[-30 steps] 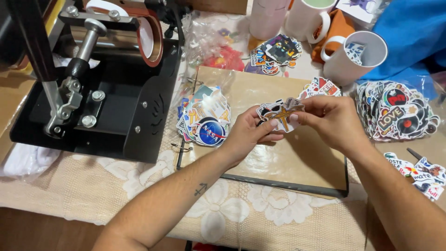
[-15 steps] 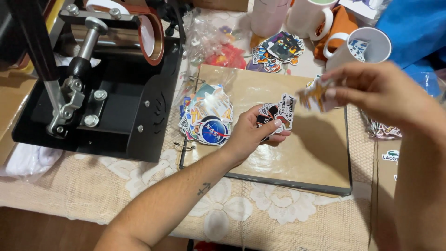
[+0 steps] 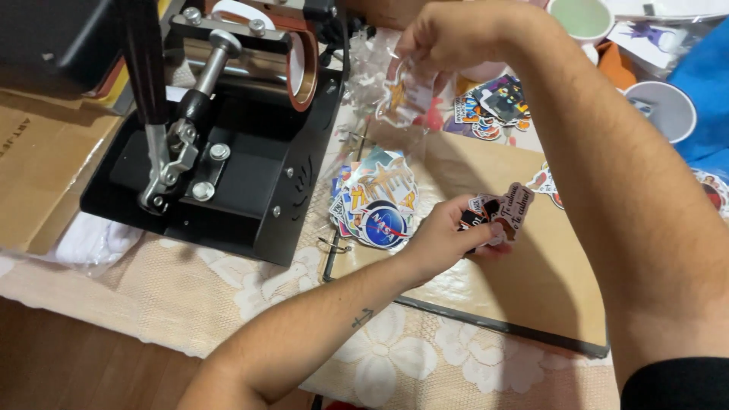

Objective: Sorting and organizing a variety of stickers by picking them from a pile and placing them onto a board.

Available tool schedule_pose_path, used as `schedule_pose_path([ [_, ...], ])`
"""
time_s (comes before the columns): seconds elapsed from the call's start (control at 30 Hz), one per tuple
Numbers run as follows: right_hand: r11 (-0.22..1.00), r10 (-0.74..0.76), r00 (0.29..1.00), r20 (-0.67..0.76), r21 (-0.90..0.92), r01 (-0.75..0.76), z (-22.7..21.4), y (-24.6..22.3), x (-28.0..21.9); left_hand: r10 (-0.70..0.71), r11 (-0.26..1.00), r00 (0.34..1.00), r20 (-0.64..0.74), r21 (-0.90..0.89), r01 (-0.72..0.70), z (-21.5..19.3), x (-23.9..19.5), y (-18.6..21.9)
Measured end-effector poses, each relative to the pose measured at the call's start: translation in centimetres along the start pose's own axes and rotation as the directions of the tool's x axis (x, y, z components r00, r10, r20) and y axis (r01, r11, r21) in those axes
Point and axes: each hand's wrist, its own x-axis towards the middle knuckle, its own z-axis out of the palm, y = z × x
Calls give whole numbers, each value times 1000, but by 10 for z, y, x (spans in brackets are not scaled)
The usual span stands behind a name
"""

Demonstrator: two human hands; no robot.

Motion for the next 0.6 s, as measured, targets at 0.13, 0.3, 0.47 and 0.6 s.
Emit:
schedule_pose_path([
  [0.13,995,98,983,152,8,-101,25,-31,4,25,1000,999,42,-10,-25,-5,5,-6],
  [0.3,925,345,893,288,-267,-271,46,-59,-1,44,999,997,64,9,-44,-7,7,-9],
  [0.47,927,116,986,117,-370,-65,47,-61,-25,29,1000,999,42,-9,-28,-5,5,-6],
  [0.6,960,-260,824,-504,-231,161,33,-8,-77,-66,984,997,-31,164,70,4,-3,11],
])
